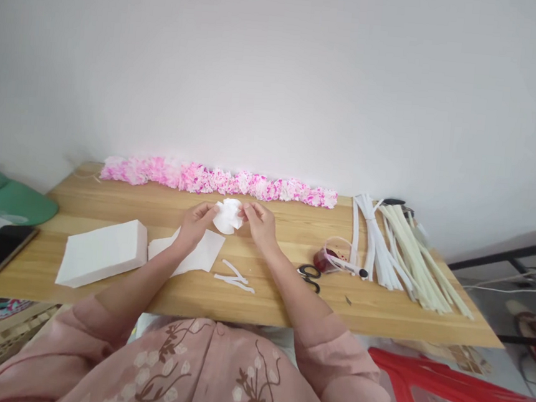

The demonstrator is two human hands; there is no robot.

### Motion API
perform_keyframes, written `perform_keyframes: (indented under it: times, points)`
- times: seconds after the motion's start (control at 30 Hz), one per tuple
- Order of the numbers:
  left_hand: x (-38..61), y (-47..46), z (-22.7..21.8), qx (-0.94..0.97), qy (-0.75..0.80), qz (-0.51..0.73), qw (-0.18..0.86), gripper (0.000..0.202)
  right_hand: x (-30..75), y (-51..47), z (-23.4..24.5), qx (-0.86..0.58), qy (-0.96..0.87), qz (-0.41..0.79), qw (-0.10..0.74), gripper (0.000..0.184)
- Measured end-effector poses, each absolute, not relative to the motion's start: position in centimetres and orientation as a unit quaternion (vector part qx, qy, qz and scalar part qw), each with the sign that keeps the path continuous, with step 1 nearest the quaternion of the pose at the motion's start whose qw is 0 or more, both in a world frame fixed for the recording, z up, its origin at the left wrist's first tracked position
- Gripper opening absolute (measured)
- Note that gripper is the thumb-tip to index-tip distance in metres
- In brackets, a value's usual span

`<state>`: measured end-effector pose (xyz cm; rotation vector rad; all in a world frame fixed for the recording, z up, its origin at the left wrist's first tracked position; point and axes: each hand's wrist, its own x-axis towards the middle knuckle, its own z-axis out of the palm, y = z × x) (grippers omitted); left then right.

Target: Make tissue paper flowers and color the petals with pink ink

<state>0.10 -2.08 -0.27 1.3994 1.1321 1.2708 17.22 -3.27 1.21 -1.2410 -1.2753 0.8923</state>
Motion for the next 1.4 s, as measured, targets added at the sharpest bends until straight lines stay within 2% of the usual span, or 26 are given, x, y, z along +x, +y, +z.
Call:
perform_keyframes:
  times: [0.17,0.27,0.4,0.47,0.53,0.67,0.73,0.93,1.03,1.27,1.4]
  points:
    - [-0.1,-1.6,-0.4,0.519,0.471,0.540,0.467,0.028,17.5,-3.4,1.1,-0.519,-0.592,0.342,0.512,0.039]
    - [-0.2,-1.7,-0.3,0.523,0.467,0.544,0.461,0.028,17.6,-3.6,1.2,-0.518,-0.673,0.264,0.457,0.040]
    - [-0.2,-2.0,-0.1,0.558,0.458,0.533,0.440,0.029,17.3,-3.7,1.4,-0.524,-0.755,0.113,0.377,0.029]
    - [-0.2,-2.2,0.0,0.569,0.454,0.534,0.430,0.028,17.1,-3.7,1.3,-0.532,-0.757,0.087,0.369,0.024]
    - [-0.2,-2.2,0.0,0.564,0.451,0.539,0.434,0.027,17.0,-3.6,1.2,-0.546,-0.733,0.118,0.388,0.025]
    - [-0.3,-1.8,0.0,0.522,0.450,0.555,0.466,0.027,17.2,-3.6,1.0,-0.548,-0.665,0.274,0.428,0.032]
    - [-0.3,-1.7,0.0,0.513,0.445,0.561,0.474,0.030,17.2,-3.6,1.0,-0.535,-0.656,0.309,0.434,0.034]
    - [0.4,-1.9,-0.2,0.535,0.398,0.525,0.529,0.029,16.9,-3.9,1.0,-0.544,-0.670,0.255,0.436,0.036]
    - [0.6,-1.9,-0.6,0.509,0.387,0.518,0.568,0.040,16.9,-4.1,1.3,-0.531,-0.684,0.243,0.438,0.039]
    - [-0.7,-0.5,-0.5,0.399,0.336,0.551,0.652,0.041,17.7,-3.9,1.4,-0.525,-0.588,0.248,0.564,0.040]
    - [-1.1,-0.1,-0.5,0.386,0.328,0.547,0.667,0.047,17.0,-3.5,1.1,-0.502,-0.571,0.257,0.597,0.037]
